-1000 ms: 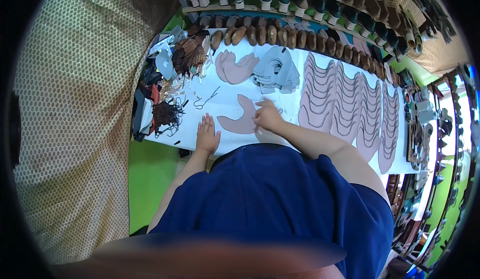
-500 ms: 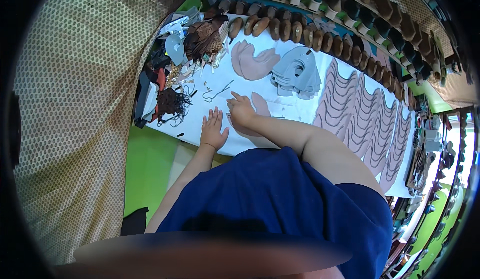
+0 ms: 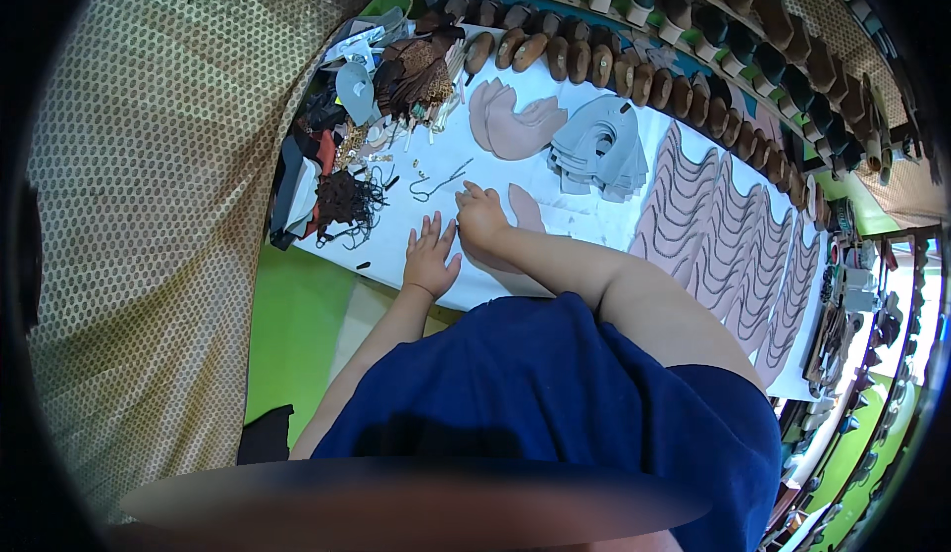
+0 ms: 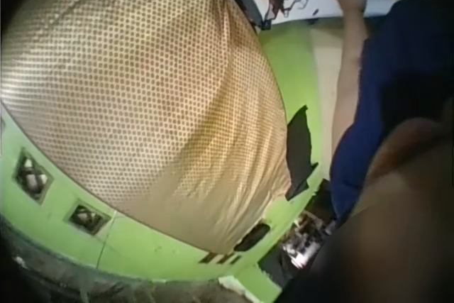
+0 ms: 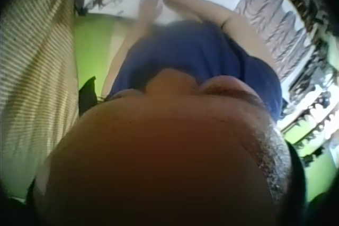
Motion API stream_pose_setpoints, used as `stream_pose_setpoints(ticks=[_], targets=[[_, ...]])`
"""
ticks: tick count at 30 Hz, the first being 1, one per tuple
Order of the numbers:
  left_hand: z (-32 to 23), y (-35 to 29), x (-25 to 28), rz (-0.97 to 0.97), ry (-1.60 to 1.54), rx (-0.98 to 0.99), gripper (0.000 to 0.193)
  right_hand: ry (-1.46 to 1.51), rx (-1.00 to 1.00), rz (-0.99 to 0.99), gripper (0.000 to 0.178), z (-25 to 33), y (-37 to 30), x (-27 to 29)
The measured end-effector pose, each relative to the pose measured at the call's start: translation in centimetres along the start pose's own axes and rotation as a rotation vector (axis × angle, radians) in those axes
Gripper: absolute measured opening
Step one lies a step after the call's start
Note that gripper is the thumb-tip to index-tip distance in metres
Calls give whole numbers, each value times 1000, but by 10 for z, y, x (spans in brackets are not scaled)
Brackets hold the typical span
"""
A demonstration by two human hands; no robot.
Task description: Manually stitching and preparing shoe upper components at a workbench.
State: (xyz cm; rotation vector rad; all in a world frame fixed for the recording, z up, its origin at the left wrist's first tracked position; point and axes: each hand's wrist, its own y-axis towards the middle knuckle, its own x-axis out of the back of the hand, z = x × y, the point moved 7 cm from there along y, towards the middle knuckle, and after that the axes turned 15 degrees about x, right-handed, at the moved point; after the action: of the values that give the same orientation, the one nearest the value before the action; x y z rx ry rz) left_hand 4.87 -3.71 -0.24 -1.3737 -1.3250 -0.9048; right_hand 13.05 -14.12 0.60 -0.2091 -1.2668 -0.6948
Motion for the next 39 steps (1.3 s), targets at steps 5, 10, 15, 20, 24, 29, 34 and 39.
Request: stream_pose_setpoints(ticks=[5, 10, 15, 20, 24, 29, 34, 39], targets=[[-1, 0, 1, -6, 40, -13, 62, -45, 28, 4, 27, 6, 1, 3], [-2, 1, 2, 5, 45, 12, 61, -90, 89, -123, 21, -13, -8, 0], [-2, 0, 4, -5, 28, 4, 64, 22, -56, -189, 18, -66, -60, 35], [-2, 0, 1, 1, 38, -13, 67, 82, -210, -135, 19, -87, -128, 62], [3, 1, -3, -20, -26, 18, 73, 41, -246, -111, 15, -82, -156, 62], [3, 2, -6, -23, 50, 37, 76, 72, -236, -77, 12, -87, -169, 52], [-11, -6, 3, 4, 188, 42, 75, -22, -205, -72, 8, -79, -169, 55], [-19, -12, -2, -23, 206, 70, 77, 16, -187, -80, 8, -73, -174, 47]])
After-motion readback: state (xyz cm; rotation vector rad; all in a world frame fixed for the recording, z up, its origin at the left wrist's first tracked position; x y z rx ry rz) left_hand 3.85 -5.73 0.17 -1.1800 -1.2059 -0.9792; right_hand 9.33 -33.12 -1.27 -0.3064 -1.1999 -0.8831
